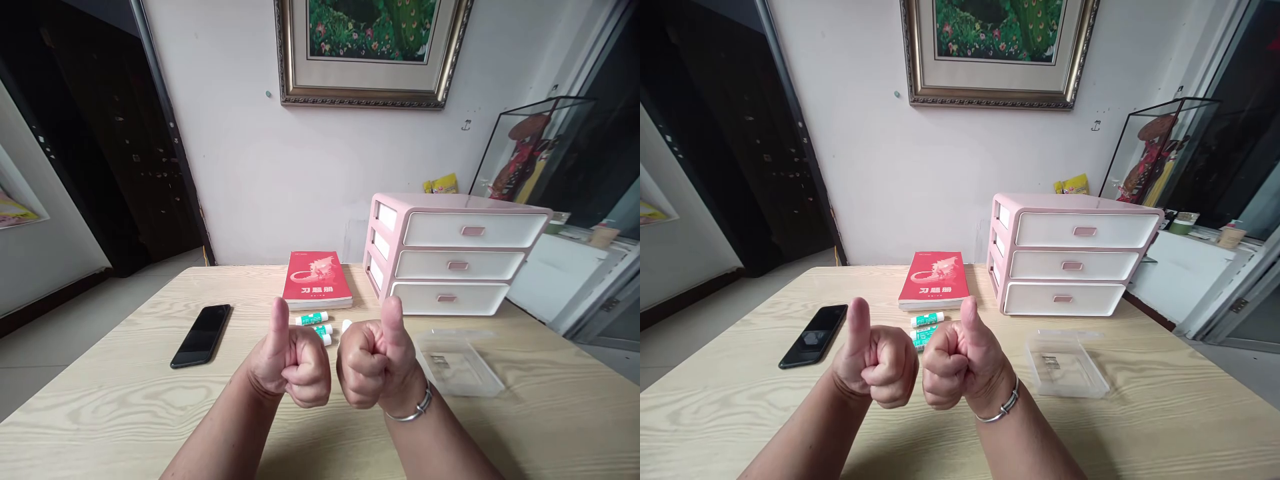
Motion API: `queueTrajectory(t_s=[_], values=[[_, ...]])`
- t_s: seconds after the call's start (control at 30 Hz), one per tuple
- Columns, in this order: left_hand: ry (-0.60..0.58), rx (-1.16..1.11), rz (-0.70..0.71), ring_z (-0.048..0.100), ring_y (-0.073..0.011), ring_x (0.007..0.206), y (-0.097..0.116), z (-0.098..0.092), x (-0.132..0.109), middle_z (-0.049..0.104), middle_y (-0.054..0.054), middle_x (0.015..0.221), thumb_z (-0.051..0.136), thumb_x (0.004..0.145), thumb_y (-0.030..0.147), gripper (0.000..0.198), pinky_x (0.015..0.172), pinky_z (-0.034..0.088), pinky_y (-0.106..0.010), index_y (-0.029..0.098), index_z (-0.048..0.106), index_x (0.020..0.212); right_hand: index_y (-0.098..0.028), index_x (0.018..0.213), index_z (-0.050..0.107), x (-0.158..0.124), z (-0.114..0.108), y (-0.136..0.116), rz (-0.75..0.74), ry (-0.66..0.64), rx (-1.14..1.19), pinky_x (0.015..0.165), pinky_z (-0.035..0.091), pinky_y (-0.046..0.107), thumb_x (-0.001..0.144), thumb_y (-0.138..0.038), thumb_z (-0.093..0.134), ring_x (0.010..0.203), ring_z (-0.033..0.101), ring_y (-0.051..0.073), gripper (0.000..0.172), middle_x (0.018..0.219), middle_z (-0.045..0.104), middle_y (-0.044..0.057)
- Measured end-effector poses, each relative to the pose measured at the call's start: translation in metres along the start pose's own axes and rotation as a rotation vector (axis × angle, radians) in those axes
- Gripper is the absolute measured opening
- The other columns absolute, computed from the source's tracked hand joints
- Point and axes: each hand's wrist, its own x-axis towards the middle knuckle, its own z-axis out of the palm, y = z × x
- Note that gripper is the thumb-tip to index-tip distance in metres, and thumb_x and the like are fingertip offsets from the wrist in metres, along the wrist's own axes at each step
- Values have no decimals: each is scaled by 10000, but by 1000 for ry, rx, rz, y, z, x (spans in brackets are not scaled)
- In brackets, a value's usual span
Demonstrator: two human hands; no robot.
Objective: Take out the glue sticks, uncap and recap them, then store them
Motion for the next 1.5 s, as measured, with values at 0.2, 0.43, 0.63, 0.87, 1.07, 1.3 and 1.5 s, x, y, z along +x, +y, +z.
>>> queueTrajectory(t_s=[0.2,0.43,0.63,0.87,1.07,1.3,1.5], values=[[-144,30,14,124,-91,333,3,15,-1,180,31,371,20,658,944,752,375,77,-277,255,212,425,-245,506,281,-1,6,4,33,-9,-9,328,143,206,576,-978,-15,352,168,44,794,386,237,-69],[-158,29,25,126,-93,339,4,17,0,185,28,371,35,661,945,756,382,85,-273,247,204,424,-244,495,285,-2,4,4,44,-23,8,327,157,203,569,-977,-25,354,177,43,799,382,235,-66],[-48,17,34,120,-73,303,1,5,-1,179,32,345,-44,630,938,772,349,89,-250,238,190,402,-241,544,280,0,-6,0,-17,-65,37,326,156,199,646,-942,-20,359,163,42,769,421,238,-75],[-52,13,33,126,-71,298,1,4,-1,177,34,343,-35,625,942,776,340,92,-242,236,187,392,-242,558,281,0,-5,1,-38,-95,19,337,159,200,669,-933,-3,374,170,43,756,458,240,-74],[-97,15,60,133,-74,301,2,6,-1,190,34,354,-77,636,923,770,339,99,-239,237,199,419,-239,580,285,2,-6,4,-43,-180,38,339,167,199,693,-924,7,383,188,46,748,478,257,-68],[-105,3,69,118,-72,306,-1,9,0,187,37,364,-73,662,913,765,347,88,-241,236,200,433,-241,565,298,9,0,13,-75,-318,194,319,185,189,578,-967,-59,353,210,45,809,443,244,-64],[-153,-35,80,115,-81,319,-3,14,0,175,38,376,-66,653,921,758,361,80,-258,241,196,442,-245,571,302,13,2,17,-77,-351,233,306,190,192,528,-971,-105,341,212,51,834,410,248,-59]])
